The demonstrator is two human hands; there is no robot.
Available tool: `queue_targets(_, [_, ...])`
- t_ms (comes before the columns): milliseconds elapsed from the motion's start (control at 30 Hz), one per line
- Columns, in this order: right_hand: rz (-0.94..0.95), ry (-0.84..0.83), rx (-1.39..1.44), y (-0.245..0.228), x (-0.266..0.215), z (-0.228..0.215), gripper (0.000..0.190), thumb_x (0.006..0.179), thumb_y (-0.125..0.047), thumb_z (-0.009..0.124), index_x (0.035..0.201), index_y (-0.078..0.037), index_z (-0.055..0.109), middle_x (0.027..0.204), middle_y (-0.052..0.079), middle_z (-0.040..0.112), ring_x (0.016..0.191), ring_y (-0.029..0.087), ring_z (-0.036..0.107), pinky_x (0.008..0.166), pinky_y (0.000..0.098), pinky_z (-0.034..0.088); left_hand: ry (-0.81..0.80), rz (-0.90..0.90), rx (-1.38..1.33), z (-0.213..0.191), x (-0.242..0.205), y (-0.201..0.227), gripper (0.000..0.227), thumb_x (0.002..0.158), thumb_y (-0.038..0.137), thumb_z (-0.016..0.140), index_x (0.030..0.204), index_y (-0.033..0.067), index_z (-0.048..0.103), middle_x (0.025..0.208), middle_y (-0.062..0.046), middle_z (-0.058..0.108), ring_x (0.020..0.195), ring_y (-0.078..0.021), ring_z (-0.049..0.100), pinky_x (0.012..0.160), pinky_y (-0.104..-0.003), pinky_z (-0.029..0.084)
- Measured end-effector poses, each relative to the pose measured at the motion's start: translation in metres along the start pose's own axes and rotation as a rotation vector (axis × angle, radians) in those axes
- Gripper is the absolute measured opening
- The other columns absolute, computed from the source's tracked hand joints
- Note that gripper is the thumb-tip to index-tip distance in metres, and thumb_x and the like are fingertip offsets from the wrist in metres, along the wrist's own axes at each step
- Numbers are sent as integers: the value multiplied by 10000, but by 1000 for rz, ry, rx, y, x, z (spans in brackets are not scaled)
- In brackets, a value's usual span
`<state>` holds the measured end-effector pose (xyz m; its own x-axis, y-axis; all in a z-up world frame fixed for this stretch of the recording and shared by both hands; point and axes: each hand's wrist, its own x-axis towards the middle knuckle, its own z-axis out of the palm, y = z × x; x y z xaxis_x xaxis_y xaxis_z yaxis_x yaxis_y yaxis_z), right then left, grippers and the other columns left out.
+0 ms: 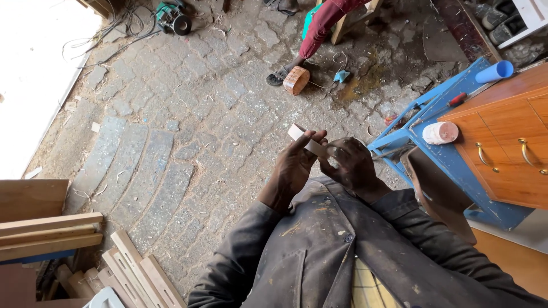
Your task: Applying edge banding to a wooden cabinet and measuring dimensions with a tape measure
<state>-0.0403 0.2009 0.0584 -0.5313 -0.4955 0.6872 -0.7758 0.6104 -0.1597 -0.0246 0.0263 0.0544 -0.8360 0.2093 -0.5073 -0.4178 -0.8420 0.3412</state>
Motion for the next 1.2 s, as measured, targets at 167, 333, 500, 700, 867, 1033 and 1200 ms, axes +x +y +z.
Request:
queue_targets(167, [-231,-48,-75,17,-8,-6,87,927,-205,742,957,-165,672,967,74,663,960,272,692,806,418,531,147,23,105,29,1,-3,314,946,142,769,1142,-38,602,990,-179,761,829,-258,762,884,-369,606])
queue_targets(333, [-261,-76,-61,16,-17,-3,72,994,-243,681,964,-186,650,1000,41,670,1020,247,698,847,404,528,367,33,100,-7,37,-34,216,823,5,797,930,-88,634,786,-210,690,659,-260,716,651,-361,600])
queue_targets(500, [-281,-119,22,18,-22,3,85,962,-198,679,915,-171,614,949,35,621,997,256,690,808,406,541,495,2,-15,-34,50,-43,101,835,-35,681,848,-103,607,765,-229,645,616,-275,681,588,-400,536])
queue_targets(700, [252,-291,605,10,-8,-25,181,925,-266,782,1042,-130,757,967,124,720,891,372,713,742,475,581,352,11,111,-57,37,-52,115,859,-100,639,972,-116,624,793,-187,631,639,-242,668,667,-381,516])
queue_targets(867, [439,-188,548,27,-10,-24,404,1010,-429,669,1215,-83,703,1112,156,683,935,365,672,829,478,554,85,-73,247,25,-38,-16,431,804,-144,612,1222,-83,524,904,-86,603,778,-201,675,778,-314,540])
queue_targets(1033, [748,-352,879,38,-6,-28,651,985,-641,583,1269,-60,651,1192,188,638,1078,333,618,1015,512,469,-197,-185,561,13,-37,-21,459,852,-72,612,1304,-39,539,925,-57,620,791,-137,679,704,-264,579])
queue_targets(1200, [963,-531,1144,43,-43,-11,541,1003,-617,501,1035,-134,744,712,36,667,726,104,609,742,280,513,-323,-198,786,1,-36,-17,471,931,23,591,1399,2,534,877,-3,613,763,-77,586,677,-233,475])
